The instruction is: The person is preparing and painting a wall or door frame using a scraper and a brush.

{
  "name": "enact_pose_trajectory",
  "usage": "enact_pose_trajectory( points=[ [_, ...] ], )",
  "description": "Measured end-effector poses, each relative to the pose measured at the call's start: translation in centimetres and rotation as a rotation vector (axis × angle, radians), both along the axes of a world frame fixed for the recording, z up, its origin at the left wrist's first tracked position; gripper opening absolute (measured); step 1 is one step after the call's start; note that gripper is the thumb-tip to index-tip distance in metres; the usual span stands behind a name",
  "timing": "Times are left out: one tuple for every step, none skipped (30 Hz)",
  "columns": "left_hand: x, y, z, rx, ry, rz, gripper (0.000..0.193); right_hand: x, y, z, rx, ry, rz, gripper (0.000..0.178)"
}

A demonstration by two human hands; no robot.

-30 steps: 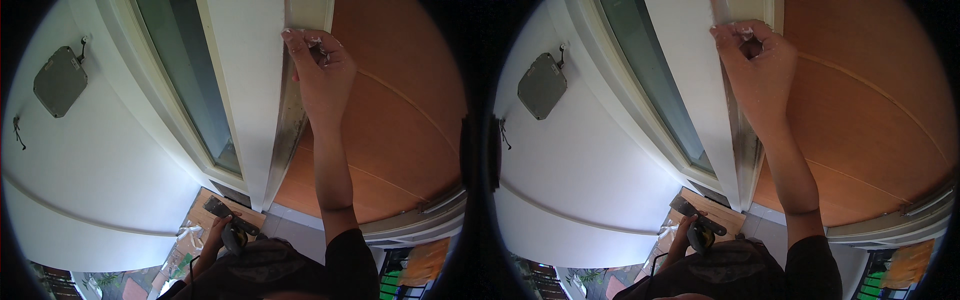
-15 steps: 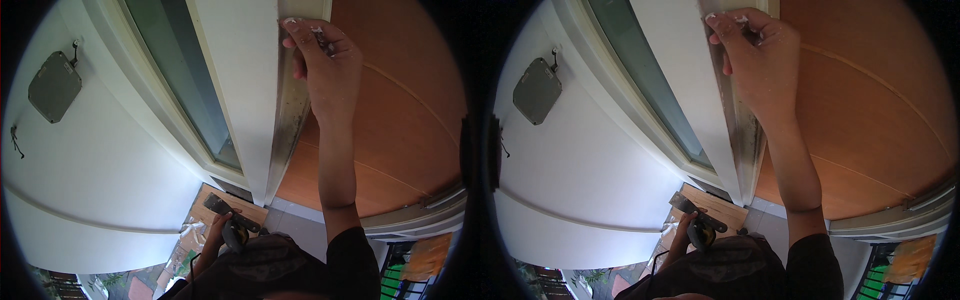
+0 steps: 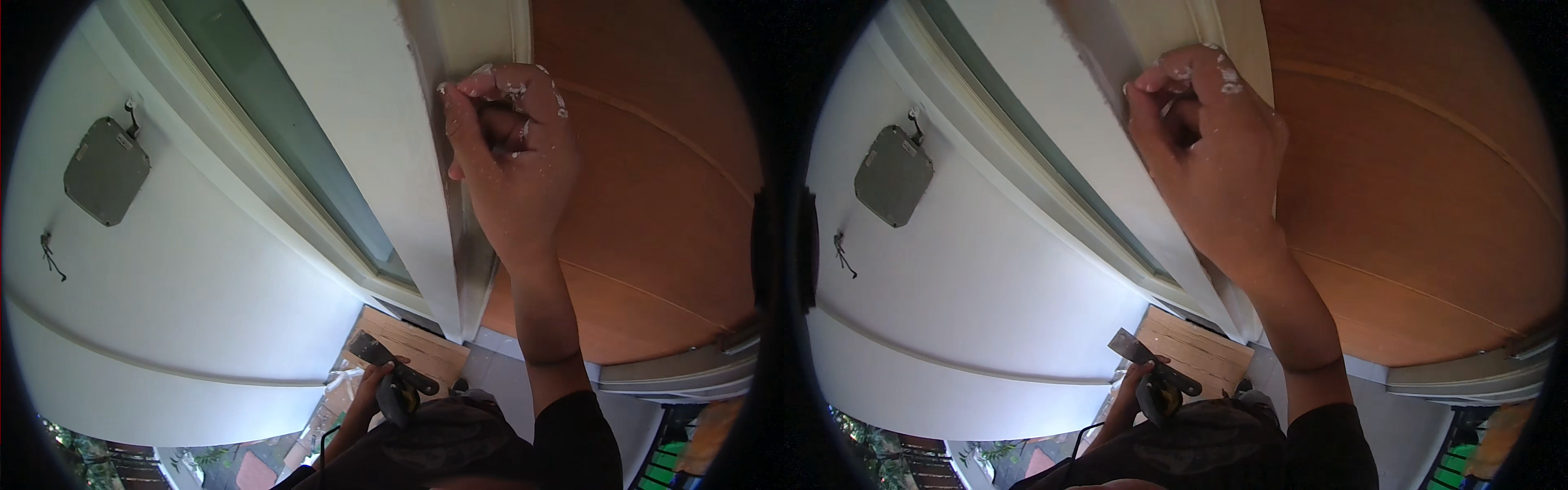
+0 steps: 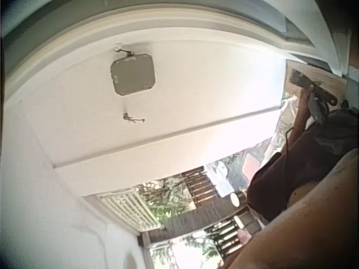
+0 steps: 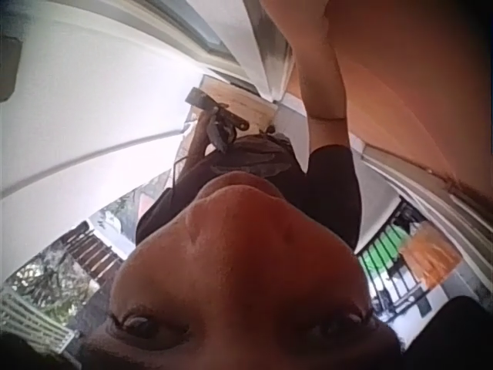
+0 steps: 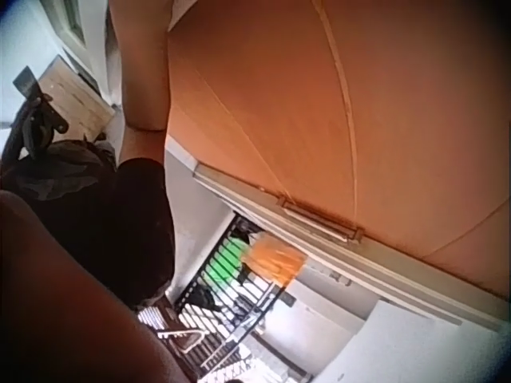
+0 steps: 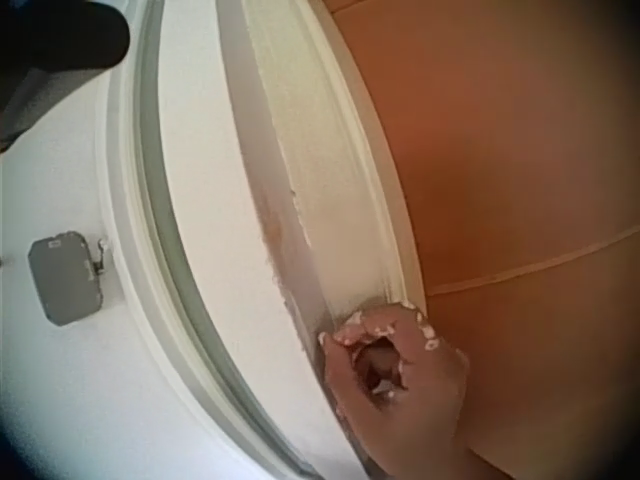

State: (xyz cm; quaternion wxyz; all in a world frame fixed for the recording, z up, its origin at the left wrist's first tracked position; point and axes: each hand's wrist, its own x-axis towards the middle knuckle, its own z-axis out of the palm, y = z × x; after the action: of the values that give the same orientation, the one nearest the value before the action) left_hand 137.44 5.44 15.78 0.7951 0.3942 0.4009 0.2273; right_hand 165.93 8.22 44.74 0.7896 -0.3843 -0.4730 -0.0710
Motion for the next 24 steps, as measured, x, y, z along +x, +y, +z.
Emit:
enact_pose_trajectory(
  points=[
    [0.1, 0.0, -0.1, 0.023, 0.015, 0.008, 0.031, 0.2, 0.4, -0.2, 0.070, -0.086, -0.076, 0.015],
    [0.2, 0.0, -0.1, 0.010, 0.021, 0.014, 0.031, 0.3, 0.4, -0.2, 0.080, -0.074, -0.072, 0.015],
    [0.4, -0.1, -0.1, 0.018, 0.031, 0.022, 0.031, 0.2, 0.2, -0.2, 0.048, -0.121, -0.099, 0.016],
    [0.6, -0.1, 0.1, 0.009, 0.028, 0.029, 0.031, 0.2, 0.0, -0.2, 0.016, -0.169, -0.127, 0.018],
    [0.8, -0.1, 0.3, -0.001, 0.024, 0.036, 0.031, 0.3, 0.0, -0.3, 0.022, -0.163, -0.121, 0.018],
    [0.9, 0.0, 0.9, -0.027, 0.029, 0.018, 0.031, 0.3, 0.1, -0.4, 0.028, -0.190, -0.115, 0.015],
    [1.0, 0.0, 1.1, -0.025, 0.033, 0.021, 0.031, 0.3, 0.1, -0.5, 0.032, -0.218, -0.111, 0.012],
    [1.1, 0.1, 1.3, -0.010, 0.039, 0.013, 0.031, 0.2, 0.1, -0.5, 0.034, -0.215, -0.108, 0.012],
    [1.1, 0.1, 1.5, 0.008, 0.050, 0.008, 0.031, 0.2, -0.1, -0.4, 0.031, -0.217, -0.098, 0.012],
    [1.2, 0.1, 1.6, 0.013, 0.057, 0.013, 0.031, 0.1, -0.2, -0.4, 0.028, -0.219, -0.088, 0.012],
    [1.2, 0.2, 1.8, 0.001, 0.063, 0.003, 0.031, 0.2, -0.3, -0.5, 0.032, -0.211, -0.083, 0.012],
    [1.3, 0.3, 1.8, -0.013, 0.064, -0.011, 0.031, 0.2, -0.3, -0.5, 0.021, -0.232, -0.107, 0.013],
    [1.4, 0.4, 1.6, -0.012, 0.069, -0.012, 0.031, 0.3, -0.3, -0.6, 0.009, -0.252, -0.131, 0.015],
    [1.4, 0.5, 1.2, -0.009, 0.069, 0.002, 0.031, 0.4, -0.3, -0.8, 0.010, -0.245, -0.132, 0.015],
    [1.5, 0.6, 0.9, -0.006, 0.070, 0.015, 0.031, 0.5, -0.1, -1.1, 0.048, -0.249, -0.131, 0.015],
    [1.5, 0.6, 0.8, -0.003, 0.078, 0.014, 0.031, 0.6, 0.0, -1.3, 0.085, -0.251, -0.130, 0.015],
    [1.6, 0.6, 0.8, 0.009, 0.096, 0.021, 0.031, 0.8, 0.1, -1.4, 0.087, -0.241, -0.133, 0.015],
    [1.4, 0.5, 0.9, 0.018, 0.119, 0.036, 0.032, 0.6, 0.3, -1.6, 0.138, -0.262, -0.145, 0.016],
    [1.4, 0.6, 1.2, 0.018, 0.134, 0.043, 0.032, 0.5, 0.6, -1.8, 0.190, -0.281, -0.158, 0.016],
    [1.5, 0.7, 1.7, 0.017, 0.149, 0.009, 0.032, 0.7, 0.9, -2.0, 0.190, -0.264, -0.152, 0.016],
    [1.7, 0.8, 2.0, 0.017, 0.160, -0.032, 0.033, 1.3, 1.2, -2.1, 0.256, -0.337, -0.186, 0.018],
    [1.7, 0.8, 1.9, 0.018, 0.173, -0.031, 0.033, 1.7, 1.4, -2.2, 0.323, -0.409, -0.220, 0.019],
    [1.7, 0.7, 1.7, 0.011, 0.173, -0.036, 0.033, 1.9, 1.2, -2.5, 0.324, -0.396, -0.220, 0.019],
    [1.8, 0.7, 1.5, 0.004, 0.174, -0.037, 0.033, 2.1, 1.1, -2.7, 0.318, -0.404, -0.221, 0.021]
  ],
)
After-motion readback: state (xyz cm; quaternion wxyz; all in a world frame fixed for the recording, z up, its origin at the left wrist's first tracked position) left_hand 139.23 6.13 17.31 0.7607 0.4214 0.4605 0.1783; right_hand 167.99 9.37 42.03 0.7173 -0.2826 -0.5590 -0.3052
